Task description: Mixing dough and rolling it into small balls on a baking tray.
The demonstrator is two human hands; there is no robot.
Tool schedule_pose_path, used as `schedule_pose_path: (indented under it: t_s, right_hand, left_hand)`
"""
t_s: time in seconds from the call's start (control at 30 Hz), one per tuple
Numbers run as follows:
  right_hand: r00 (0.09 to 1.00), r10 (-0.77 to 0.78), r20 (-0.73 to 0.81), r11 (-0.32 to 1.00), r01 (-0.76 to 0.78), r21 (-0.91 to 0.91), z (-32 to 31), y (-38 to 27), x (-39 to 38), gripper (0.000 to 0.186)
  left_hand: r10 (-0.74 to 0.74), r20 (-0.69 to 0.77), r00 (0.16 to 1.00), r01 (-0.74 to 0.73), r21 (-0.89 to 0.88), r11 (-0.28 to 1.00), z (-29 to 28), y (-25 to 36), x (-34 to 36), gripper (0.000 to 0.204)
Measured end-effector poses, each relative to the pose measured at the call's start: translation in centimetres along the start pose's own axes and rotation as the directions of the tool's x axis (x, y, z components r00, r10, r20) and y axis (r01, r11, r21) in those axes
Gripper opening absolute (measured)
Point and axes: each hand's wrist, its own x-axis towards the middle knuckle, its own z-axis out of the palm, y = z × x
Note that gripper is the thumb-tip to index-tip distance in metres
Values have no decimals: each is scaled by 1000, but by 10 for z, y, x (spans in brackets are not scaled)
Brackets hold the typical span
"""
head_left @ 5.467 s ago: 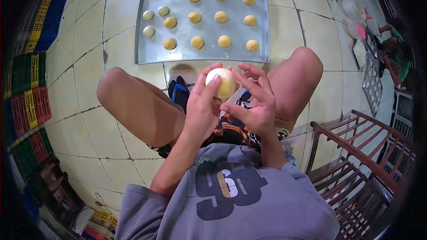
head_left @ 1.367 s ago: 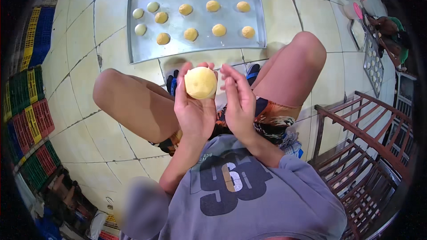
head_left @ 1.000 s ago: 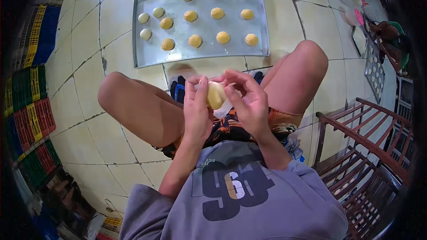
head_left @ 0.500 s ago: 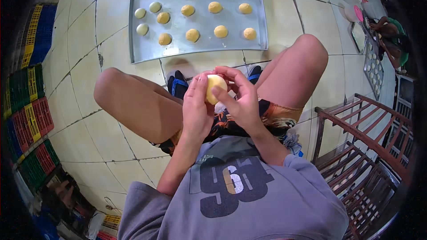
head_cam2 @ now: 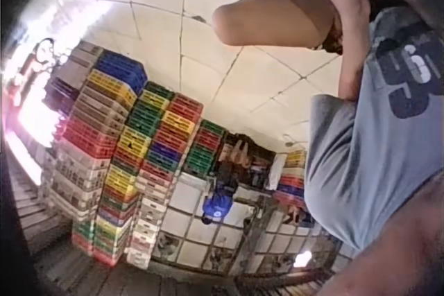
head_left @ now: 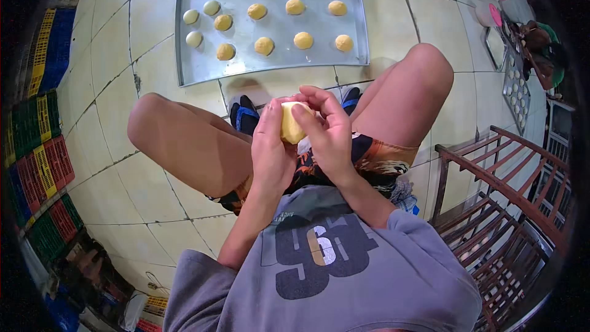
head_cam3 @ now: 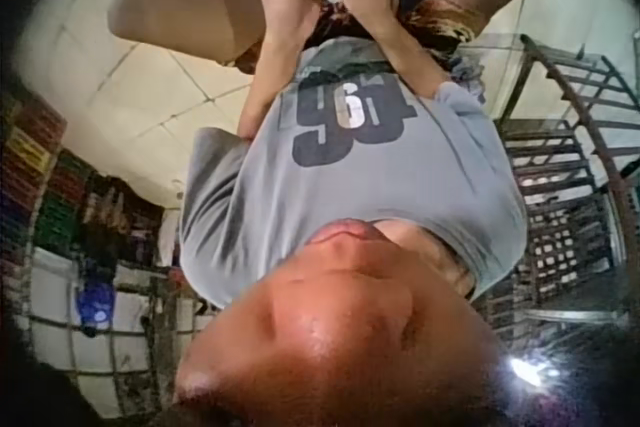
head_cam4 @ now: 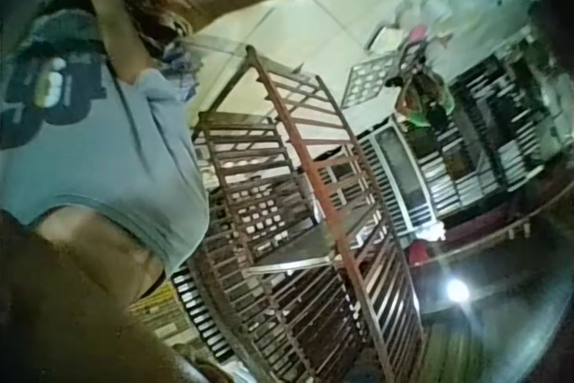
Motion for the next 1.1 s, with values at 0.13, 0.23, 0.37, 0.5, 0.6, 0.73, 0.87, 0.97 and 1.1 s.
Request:
schedule_pose_path:
  t_s: [0.13, 0.23, 0.37, 0.5, 0.6, 0.73, 0.87, 0.97, 1.1]
  right_hand:
    - [978, 206, 17, 953, -204, 224, -2, -3, 4, 27]
    - [994, 79, -78, 997, -77, 21, 1, 0, -5, 28]
    - [993, 14, -119, 995, -1, 103, 4, -5, -5, 28]
    - [994, -83, -70, 992, 90, 94, -2, -5, -4, 28]
    - [940, -273, 204, 881, 330, -340, -17, -3, 4, 27]
    - [929, -265, 256, 860, 348, -372, -15, -6, 8, 30]
    - [981, -45, 187, 970, 88, -227, -16, -10, 10, 31]
    - [972, 188, 141, 982, -184, -41, -17, -10, 12, 31]
    - [993, 87, 83, 995, -90, 31, -18, -4, 13, 30]
  left_hand:
    - [50, 57, 997, -59, 156, 986, -5, -2, 1, 35]
    - [45, -56, 997, -55, -201, 978, 8, -4, 4, 33]
    - [25, -41, 999, -33, -216, 976, -1, -3, 3, 31]
    - [6, -15, 1000, -7, -80, 997, -5, -3, 1, 29]
    - [15, -59, 998, -13, 24, 1000, 4, -3, 3, 28]
    - [-11, -27, 1000, 12, 25, 1000, 0, -4, 1, 28]
    - [-10, -16, 1000, 12, 95, 995, -8, -5, 0, 28]
    - [2, -15, 1000, 1, 166, 986, -9, -4, 0, 28]
    - [-49, -93, 994, 46, -42, 998, 5, 3, -1, 28]
